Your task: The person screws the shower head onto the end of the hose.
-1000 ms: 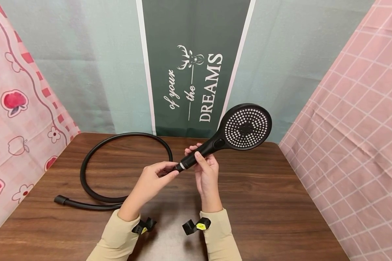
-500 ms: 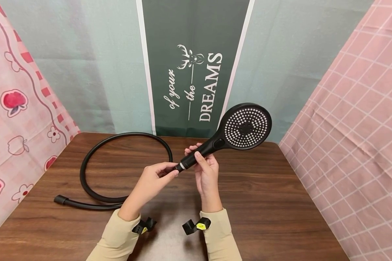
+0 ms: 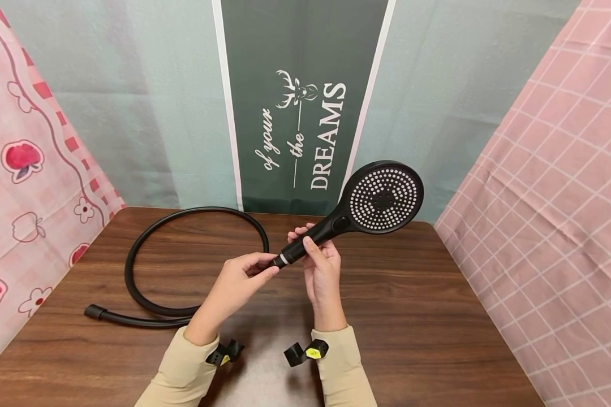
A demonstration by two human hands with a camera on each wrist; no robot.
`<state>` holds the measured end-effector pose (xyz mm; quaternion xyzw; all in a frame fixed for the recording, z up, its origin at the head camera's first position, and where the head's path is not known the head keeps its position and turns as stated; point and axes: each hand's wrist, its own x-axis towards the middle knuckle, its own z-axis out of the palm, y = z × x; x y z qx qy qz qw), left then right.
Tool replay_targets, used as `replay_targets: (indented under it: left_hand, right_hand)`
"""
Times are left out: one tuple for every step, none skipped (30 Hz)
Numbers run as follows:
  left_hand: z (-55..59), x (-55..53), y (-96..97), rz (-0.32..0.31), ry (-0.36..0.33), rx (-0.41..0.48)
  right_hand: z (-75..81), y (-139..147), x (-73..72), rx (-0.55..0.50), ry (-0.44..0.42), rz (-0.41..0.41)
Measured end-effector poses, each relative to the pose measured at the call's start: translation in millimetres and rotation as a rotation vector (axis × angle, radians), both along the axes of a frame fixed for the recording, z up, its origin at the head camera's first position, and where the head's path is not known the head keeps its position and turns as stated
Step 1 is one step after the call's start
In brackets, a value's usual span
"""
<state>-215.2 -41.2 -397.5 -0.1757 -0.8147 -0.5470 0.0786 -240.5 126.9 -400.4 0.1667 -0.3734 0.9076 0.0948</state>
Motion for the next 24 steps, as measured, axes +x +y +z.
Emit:
replay_targets:
  left_hand:
    - [-0.1, -0.1, 0.0, 0.001, 0.000, 0.000]
    - [-0.2, -0.1, 0.0, 0.001, -0.001, 0.000]
    - [-0.2, -0.1, -0.1, 0.001, -0.002, 0.001]
    - [-0.3, -0.1, -0.1, 0.002, -0.002, 0.000]
    - [-0.3, -0.1, -0.1, 0.002, -0.002, 0.000]
    - [-0.2, -0.1, -0.1, 0.003, -0.001, -0.001]
    - [-0.2, 0.0, -0.1, 0.005, -0.001, -0.002]
    - [-0.1, 0.1, -0.1, 0.006, 0.000, -0.002]
    - [0.0, 0.2, -0.1, 0.008, 0.000, -0.003]
    - [0.1, 0.2, -0.1, 0.010, 0.001, -0.003]
    - [0.2, 0.3, -0.1, 0.011, 0.001, -0.004]
    - [0.3, 0.4, -0.1, 0.012, 0.002, -0.004]
    - [0.5, 0.6, 0.0, 0.013, 0.003, -0.004]
    - [0.6, 0.8, 0.0, 0.013, 0.004, -0.005]
    - [0.7, 1.0, 0.0, 0.014, 0.007, -0.005]
    - [0.8, 1.1, 0.1, 0.014, 0.008, -0.005]
    - [0.9, 1.3, 0.1, 0.014, 0.010, -0.006]
    - [1.0, 1.4, 0.1, 0.015, 0.012, -0.006]
    - [1.1, 1.5, 0.2, 0.016, 0.015, -0.006]
    - [1.2, 1.5, 0.2, 0.017, 0.017, -0.007]
    - [1.3, 1.5, 0.2, 0.018, 0.019, -0.008]
    - [1.3, 1.4, 0.3, 0.019, 0.022, -0.009]
    - [1.3, 1.3, 0.3, 0.020, 0.025, -0.010]
    - [1.3, 1.2, 0.4, 0.021, 0.028, -0.010]
  right_hand:
    - [0.1, -0.1, 0.0, 0.001, 0.000, 0.000]
    - [0.2, -0.1, 0.1, 0.003, 0.001, 0.000]
    - [0.4, -0.2, 0.2, 0.003, 0.000, 0.000]
    - [0.5, -0.4, 0.0, 0.006, 0.002, -0.002]
    - [0.5, -0.4, -0.1, 0.005, 0.001, -0.001]
    - [0.4, -0.4, -0.2, 0.006, 0.000, -0.002]
    - [0.3, -0.4, -0.3, 0.004, -0.002, -0.002]
    - [0.4, -0.4, -0.4, 0.004, -0.002, -0.001]
    - [0.3, -0.4, -0.6, 0.002, -0.004, -0.002]
    - [0.3, -0.5, -0.7, 0.001, -0.006, -0.002]
    - [0.5, -0.6, -0.7, -0.001, -0.009, -0.002]
    - [0.7, -0.7, -0.6, 0.001, -0.009, -0.004]
    - [0.9, -0.8, -0.6, 0.000, -0.009, -0.003]
    - [1.2, -0.8, -0.5, 0.001, -0.008, -0.004]
    - [1.3, -0.8, -0.4, 0.002, -0.009, -0.005]
    - [1.4, -0.8, -0.3, 0.003, -0.009, -0.005]
    - [1.6, -0.9, -0.1, 0.004, -0.008, -0.005]
    - [1.5, -0.8, 0.0, 0.005, -0.007, -0.005]
    - [1.5, -0.8, 0.0, 0.005, -0.007, -0.005]
    - [1.4, -0.8, 0.0, 0.005, -0.008, -0.005]
    - [1.2, -0.7, 0.0, 0.004, -0.009, -0.005]
    - [1.3, -0.8, 0.0, 0.003, -0.009, -0.004]
    - [1.3, -0.8, 0.1, 0.002, -0.009, -0.004]
    - [1.4, -0.9, 0.2, 0.001, -0.010, -0.004]
